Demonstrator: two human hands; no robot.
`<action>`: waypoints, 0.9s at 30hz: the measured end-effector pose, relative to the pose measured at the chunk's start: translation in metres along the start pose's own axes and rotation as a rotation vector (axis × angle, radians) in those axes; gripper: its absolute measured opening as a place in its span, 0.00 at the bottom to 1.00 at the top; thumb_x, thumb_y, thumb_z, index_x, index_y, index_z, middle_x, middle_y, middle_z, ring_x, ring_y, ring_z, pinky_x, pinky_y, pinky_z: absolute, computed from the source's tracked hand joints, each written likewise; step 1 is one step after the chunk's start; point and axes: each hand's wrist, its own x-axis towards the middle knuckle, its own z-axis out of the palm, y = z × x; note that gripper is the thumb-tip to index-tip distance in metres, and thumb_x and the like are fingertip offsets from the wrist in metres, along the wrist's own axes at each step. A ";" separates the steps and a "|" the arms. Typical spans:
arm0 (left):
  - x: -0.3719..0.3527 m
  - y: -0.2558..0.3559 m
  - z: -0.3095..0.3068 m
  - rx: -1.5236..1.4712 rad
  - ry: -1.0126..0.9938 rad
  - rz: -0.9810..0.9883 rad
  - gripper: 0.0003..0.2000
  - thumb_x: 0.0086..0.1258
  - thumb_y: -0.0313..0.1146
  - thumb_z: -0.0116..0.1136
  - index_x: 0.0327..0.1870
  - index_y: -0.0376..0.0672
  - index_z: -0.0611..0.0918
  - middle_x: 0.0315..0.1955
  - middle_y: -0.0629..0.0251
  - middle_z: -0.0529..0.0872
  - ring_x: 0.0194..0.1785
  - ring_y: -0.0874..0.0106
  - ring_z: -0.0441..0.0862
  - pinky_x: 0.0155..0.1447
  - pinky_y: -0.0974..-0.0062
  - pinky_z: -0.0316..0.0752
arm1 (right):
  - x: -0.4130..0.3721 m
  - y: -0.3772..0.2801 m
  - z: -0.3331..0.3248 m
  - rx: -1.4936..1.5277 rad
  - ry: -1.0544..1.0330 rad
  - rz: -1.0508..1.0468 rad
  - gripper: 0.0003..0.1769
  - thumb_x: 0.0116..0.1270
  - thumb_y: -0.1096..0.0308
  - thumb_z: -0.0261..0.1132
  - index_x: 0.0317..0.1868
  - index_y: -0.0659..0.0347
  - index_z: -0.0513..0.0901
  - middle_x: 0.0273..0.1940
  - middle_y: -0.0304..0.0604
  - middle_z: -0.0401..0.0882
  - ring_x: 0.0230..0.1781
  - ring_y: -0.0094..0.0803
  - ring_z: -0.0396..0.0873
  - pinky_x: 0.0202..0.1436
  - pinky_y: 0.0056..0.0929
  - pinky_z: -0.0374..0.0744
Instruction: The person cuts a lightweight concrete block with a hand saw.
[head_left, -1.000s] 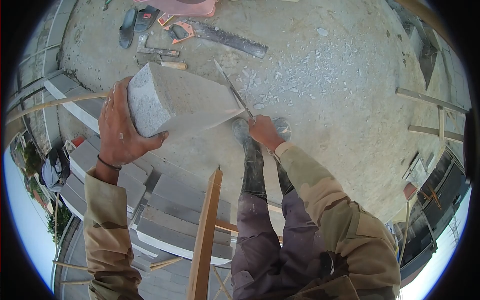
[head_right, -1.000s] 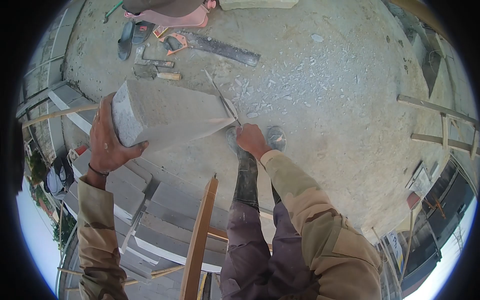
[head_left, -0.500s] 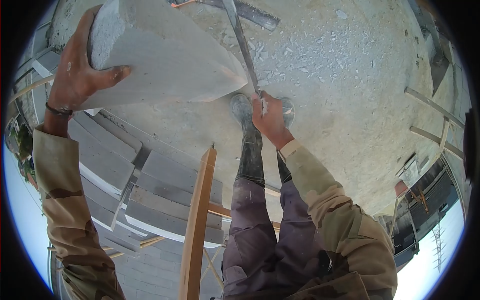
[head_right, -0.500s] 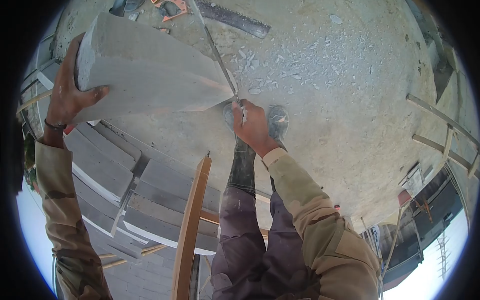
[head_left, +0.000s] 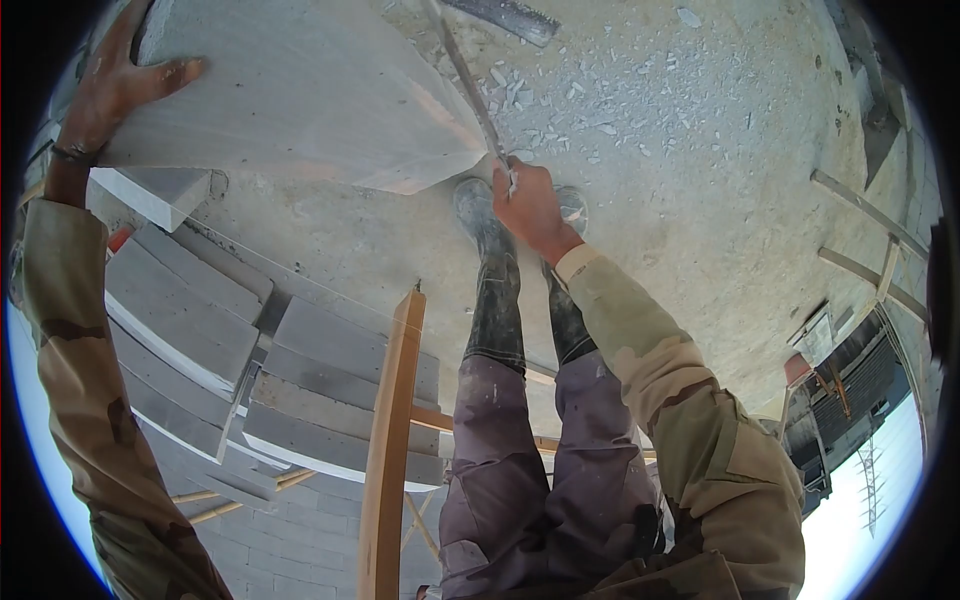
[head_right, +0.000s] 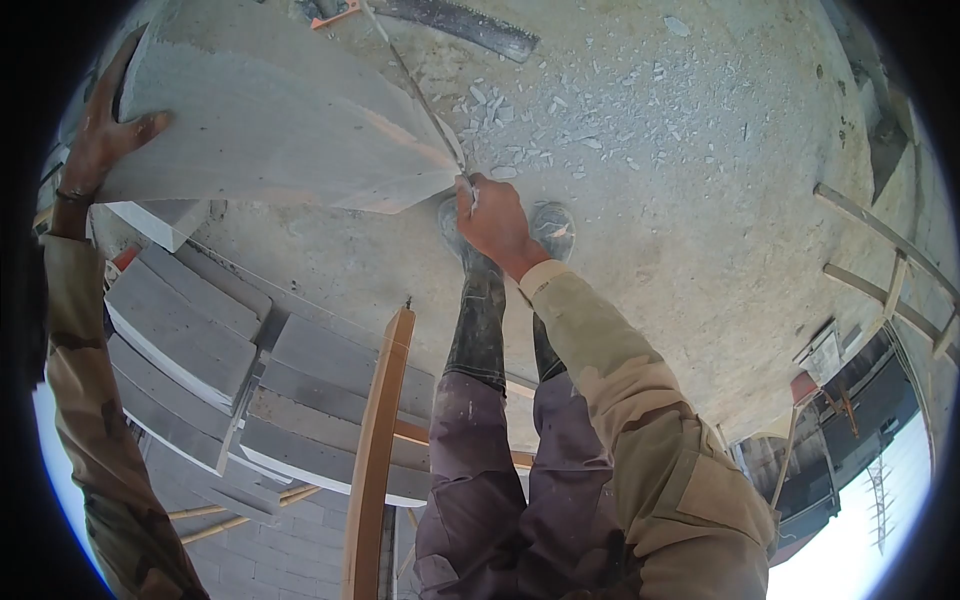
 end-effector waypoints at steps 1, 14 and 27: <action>0.004 -0.002 -0.001 -0.001 0.001 0.040 0.59 0.51 0.67 0.80 0.85 0.50 0.66 0.77 0.46 0.73 0.79 0.48 0.70 0.81 0.51 0.66 | 0.003 0.015 0.010 -0.150 -0.156 0.081 0.21 0.80 0.60 0.62 0.37 0.73 0.85 0.32 0.69 0.85 0.33 0.69 0.85 0.42 0.59 0.82; 0.005 0.016 -0.008 -0.166 -0.085 0.012 0.57 0.53 0.59 0.80 0.85 0.47 0.65 0.78 0.44 0.71 0.81 0.49 0.69 0.82 0.54 0.64 | 0.012 0.011 0.014 -0.053 -0.047 0.027 0.20 0.79 0.62 0.62 0.37 0.73 0.85 0.32 0.69 0.85 0.32 0.70 0.83 0.43 0.59 0.82; -0.001 -0.005 -0.001 -0.040 0.013 0.090 0.55 0.56 0.60 0.80 0.85 0.47 0.66 0.77 0.43 0.73 0.78 0.49 0.72 0.79 0.52 0.69 | 0.003 0.022 0.001 0.014 -0.094 0.215 0.19 0.79 0.59 0.62 0.42 0.72 0.85 0.28 0.66 0.84 0.32 0.67 0.85 0.41 0.55 0.83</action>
